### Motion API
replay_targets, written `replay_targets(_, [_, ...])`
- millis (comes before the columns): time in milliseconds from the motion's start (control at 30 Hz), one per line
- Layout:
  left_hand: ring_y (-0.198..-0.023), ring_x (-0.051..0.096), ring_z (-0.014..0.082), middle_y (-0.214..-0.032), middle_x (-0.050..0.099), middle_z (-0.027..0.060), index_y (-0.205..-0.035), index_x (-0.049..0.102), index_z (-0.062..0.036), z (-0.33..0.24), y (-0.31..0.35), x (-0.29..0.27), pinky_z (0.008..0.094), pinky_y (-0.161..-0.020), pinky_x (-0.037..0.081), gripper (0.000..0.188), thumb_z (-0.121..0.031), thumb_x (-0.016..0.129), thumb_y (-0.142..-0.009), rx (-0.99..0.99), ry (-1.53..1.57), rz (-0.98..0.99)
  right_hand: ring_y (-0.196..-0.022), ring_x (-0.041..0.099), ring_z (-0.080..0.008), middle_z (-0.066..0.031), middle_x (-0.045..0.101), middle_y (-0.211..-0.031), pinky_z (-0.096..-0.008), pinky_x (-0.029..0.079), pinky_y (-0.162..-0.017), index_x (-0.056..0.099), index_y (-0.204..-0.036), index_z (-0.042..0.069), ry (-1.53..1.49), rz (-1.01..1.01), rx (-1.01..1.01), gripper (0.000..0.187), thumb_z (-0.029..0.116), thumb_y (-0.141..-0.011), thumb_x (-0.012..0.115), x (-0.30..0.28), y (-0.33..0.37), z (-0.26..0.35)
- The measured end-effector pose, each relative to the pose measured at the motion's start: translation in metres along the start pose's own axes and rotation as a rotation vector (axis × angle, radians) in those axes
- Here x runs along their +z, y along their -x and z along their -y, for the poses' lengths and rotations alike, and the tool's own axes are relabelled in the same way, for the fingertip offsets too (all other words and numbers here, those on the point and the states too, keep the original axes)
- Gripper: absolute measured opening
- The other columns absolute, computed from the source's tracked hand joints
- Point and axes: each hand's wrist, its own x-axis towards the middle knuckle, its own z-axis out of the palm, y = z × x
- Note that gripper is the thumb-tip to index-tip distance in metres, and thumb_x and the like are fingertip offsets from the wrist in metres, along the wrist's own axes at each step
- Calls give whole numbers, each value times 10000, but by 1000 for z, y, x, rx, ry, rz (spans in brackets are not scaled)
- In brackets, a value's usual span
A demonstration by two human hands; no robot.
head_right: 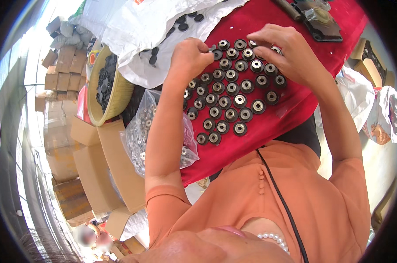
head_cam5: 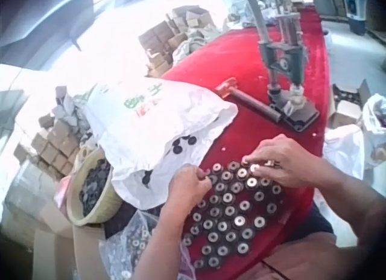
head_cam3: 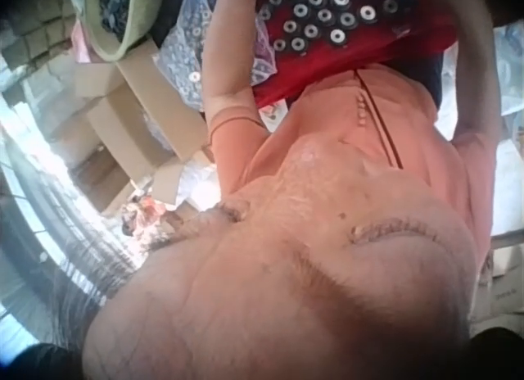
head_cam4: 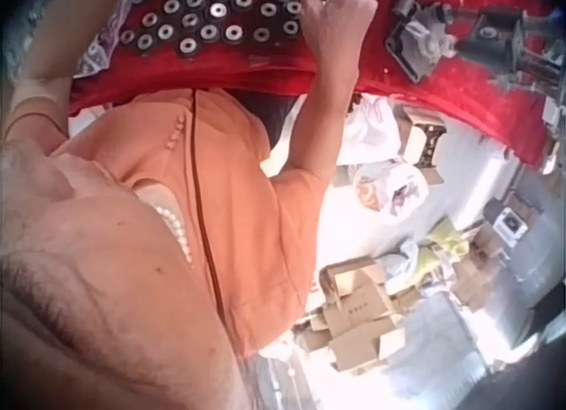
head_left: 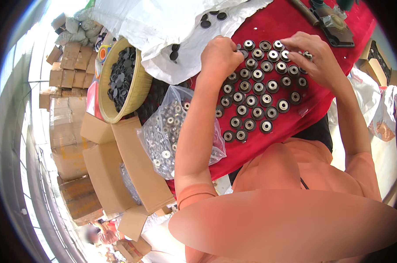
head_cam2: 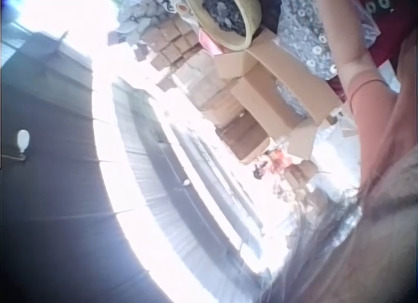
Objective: The person sorts metal bearings and metal rings from a plastic bag onto a table, then taps them into place with a rubber mallet.
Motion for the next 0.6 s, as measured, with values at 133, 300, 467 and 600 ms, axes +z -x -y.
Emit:
replay_targets(133, [-897, 667, 365, -987, 677, 206, -805, 739, -14, -19, -12, 9, 435, -799, 542, 168, -128, 686, -694, -61, -71, 160, -825, 632, -289, -142, 646, -885, -351, 491, -783, 661, -1074, -30, -69, -16, 182, 234, 68, -861, 657, -13, 24, -5])
replay_targets(300, [-886, 664, 373, -974, 680, 202, -825, 732, 1, -7, -14, 21, 449, -800, 534, 181, -133, 694, -710, -14, -51, 112, -817, 630, -273, -131, 650, -873, -345, 488, -778, 666, -1067, -21, -70, -57, 245, 224, 68, -861, 663, -20, 45, -15])
replay_targets(467, [-880, 662, 357, -958, 681, 197, -906, 733, 11, 9, -8, 16, 418, -807, 525, 205, -145, 711, -776, -9, 137, 89, -826, 628, -258, -112, 658, -883, -330, 475, -778, 673, -1061, -12, -96, -67, 277, 213, 73, -865, 664, -28, 56, -23])
replay_targets(600, [-889, 662, 349, -939, 675, 193, -914, 739, -6, 27, -10, 17, 408, -814, 523, 166, -89, 696, -776, -114, 274, 22, -834, 621, -227, -92, 660, -879, -303, 451, -788, 682, -1049, -1, -110, -89, 324, 188, 66, -875, 659, -30, 64, -21])
